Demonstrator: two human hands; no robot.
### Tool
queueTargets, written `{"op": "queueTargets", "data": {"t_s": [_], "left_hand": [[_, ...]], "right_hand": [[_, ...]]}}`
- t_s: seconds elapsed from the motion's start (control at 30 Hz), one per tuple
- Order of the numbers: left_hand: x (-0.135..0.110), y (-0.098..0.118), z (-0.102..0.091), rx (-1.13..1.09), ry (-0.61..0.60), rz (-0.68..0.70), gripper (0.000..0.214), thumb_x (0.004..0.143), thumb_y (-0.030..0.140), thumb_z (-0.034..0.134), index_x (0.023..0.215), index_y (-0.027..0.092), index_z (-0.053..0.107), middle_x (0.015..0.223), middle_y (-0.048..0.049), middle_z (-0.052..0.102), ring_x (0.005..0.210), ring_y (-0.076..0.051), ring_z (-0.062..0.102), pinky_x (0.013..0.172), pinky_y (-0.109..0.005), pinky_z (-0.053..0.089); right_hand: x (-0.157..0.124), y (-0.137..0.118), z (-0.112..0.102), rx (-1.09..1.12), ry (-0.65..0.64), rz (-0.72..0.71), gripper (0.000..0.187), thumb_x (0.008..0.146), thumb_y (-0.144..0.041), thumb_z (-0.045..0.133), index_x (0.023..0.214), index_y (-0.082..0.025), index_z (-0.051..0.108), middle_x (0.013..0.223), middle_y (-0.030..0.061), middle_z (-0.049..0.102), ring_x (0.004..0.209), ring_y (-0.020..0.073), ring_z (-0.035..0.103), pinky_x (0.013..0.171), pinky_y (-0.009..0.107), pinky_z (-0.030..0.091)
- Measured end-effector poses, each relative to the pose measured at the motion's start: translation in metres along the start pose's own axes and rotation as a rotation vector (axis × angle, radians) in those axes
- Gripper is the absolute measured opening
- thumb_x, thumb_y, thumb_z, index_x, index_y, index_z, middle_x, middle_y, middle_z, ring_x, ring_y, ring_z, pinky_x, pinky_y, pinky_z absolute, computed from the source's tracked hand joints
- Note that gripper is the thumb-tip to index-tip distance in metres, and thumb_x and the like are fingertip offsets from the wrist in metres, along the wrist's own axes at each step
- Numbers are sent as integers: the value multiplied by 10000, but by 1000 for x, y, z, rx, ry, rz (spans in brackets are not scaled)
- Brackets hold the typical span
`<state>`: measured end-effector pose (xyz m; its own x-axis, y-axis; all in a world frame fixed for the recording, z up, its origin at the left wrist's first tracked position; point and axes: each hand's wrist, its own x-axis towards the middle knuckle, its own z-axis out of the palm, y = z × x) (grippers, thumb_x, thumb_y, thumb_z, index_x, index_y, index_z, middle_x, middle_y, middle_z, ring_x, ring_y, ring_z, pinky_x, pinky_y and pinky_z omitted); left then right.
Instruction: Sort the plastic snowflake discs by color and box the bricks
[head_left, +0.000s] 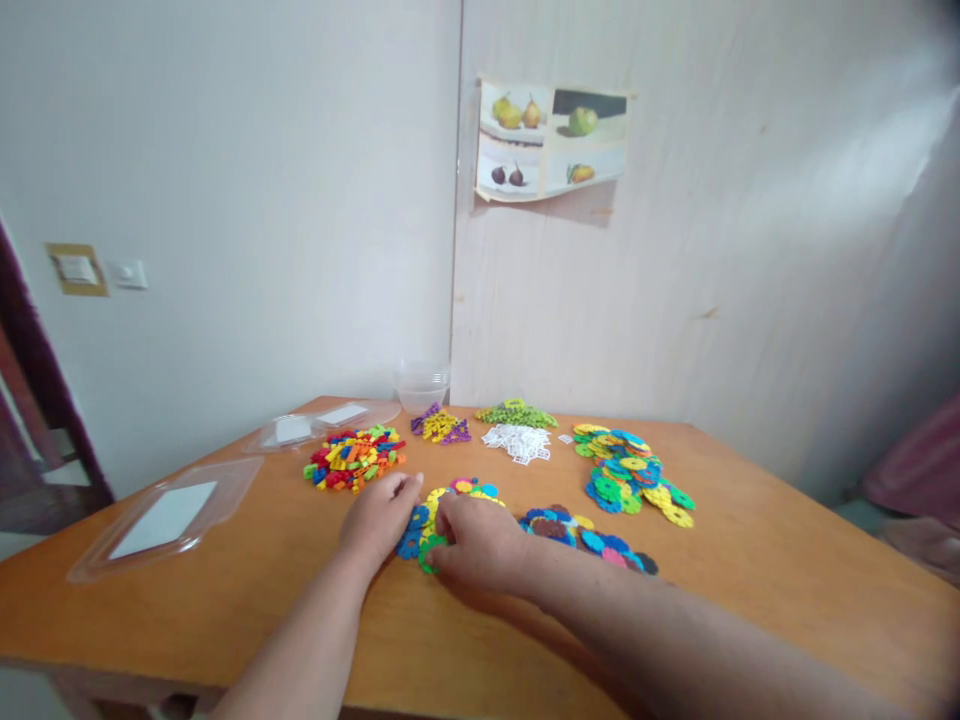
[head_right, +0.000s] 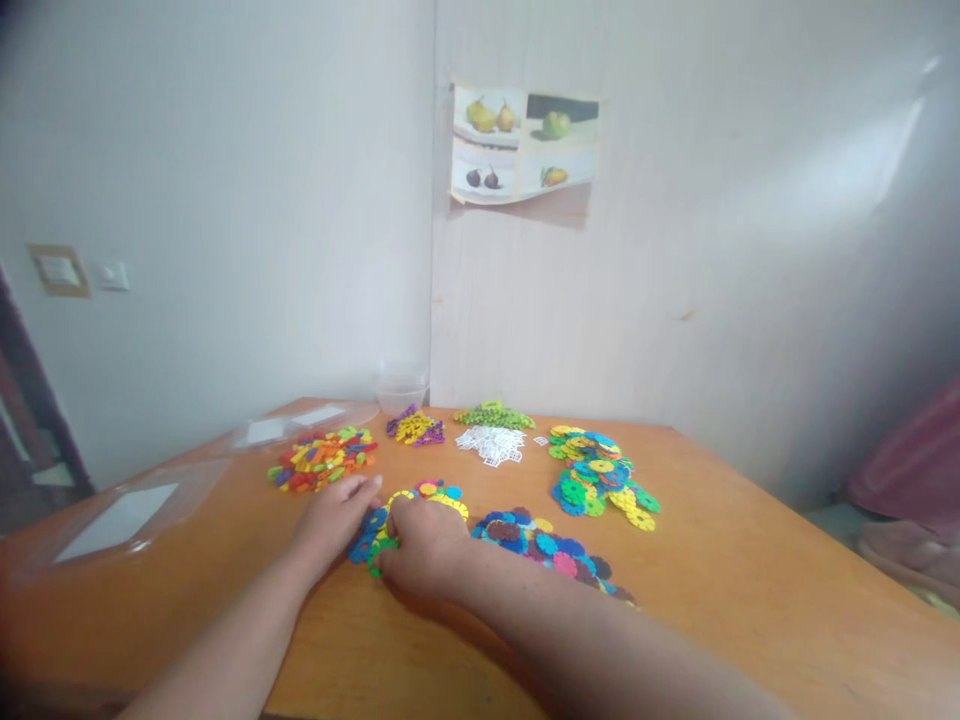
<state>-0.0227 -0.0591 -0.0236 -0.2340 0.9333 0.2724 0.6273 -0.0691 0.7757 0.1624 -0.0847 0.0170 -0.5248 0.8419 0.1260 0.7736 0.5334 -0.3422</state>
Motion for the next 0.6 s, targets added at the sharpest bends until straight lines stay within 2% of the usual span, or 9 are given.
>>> {"op": "queueTargets", "data": {"t_s": [0.1,0.2,0.3,0.43,0.53,0.6], "left_hand": [[1,0,-1,-13,-10,-8,469,860,628,459,740,220,658,747,-18,725,725,-207,664,627,-277,436],[1,2,-3,19,-12,-13,459,866,620,456,737,227,655,743,-7,724,730,-204,664,638,-279,437],[0,4,-4,50,2,-24,447,866,615,459,740,233,655,759,0,730,746,-204,668,643,-280,435],[-1,6,-5,54,6,-53,442,858,617,468,747,237,664,796,-3,746,761,-212,676,658,-286,443],[-2,8,-5,43,0,-64,439,859,612,466,758,235,668,797,-10,750,756,-220,680,652,-292,447],[-3,10,-5,34,7,-63,424,851,599,481,761,230,669,789,-17,751,749,-224,682,655,-294,453]], "right_hand": [[-1,13,-4,154,52,9,111,773,-310,618,842,-226,597,785,-11,653,676,134,547,550,222,309],[-1,40,-20,303,160,59,77,783,-271,602,809,-205,570,709,-27,601,644,117,520,549,206,336],[-6,85,-44,365,346,188,89,783,-283,594,778,-197,570,656,-33,557,629,120,508,552,206,360],[-24,159,-70,326,532,404,109,765,-301,562,767,-195,585,649,-26,552,597,128,506,529,220,362],[-42,207,-75,297,611,536,126,750,-306,537,747,-189,584,627,-12,546,596,146,511,507,231,345],[-52,229,-71,285,626,596,126,737,-305,534,706,-190,578,599,-8,548,581,149,515,497,232,338]]}}
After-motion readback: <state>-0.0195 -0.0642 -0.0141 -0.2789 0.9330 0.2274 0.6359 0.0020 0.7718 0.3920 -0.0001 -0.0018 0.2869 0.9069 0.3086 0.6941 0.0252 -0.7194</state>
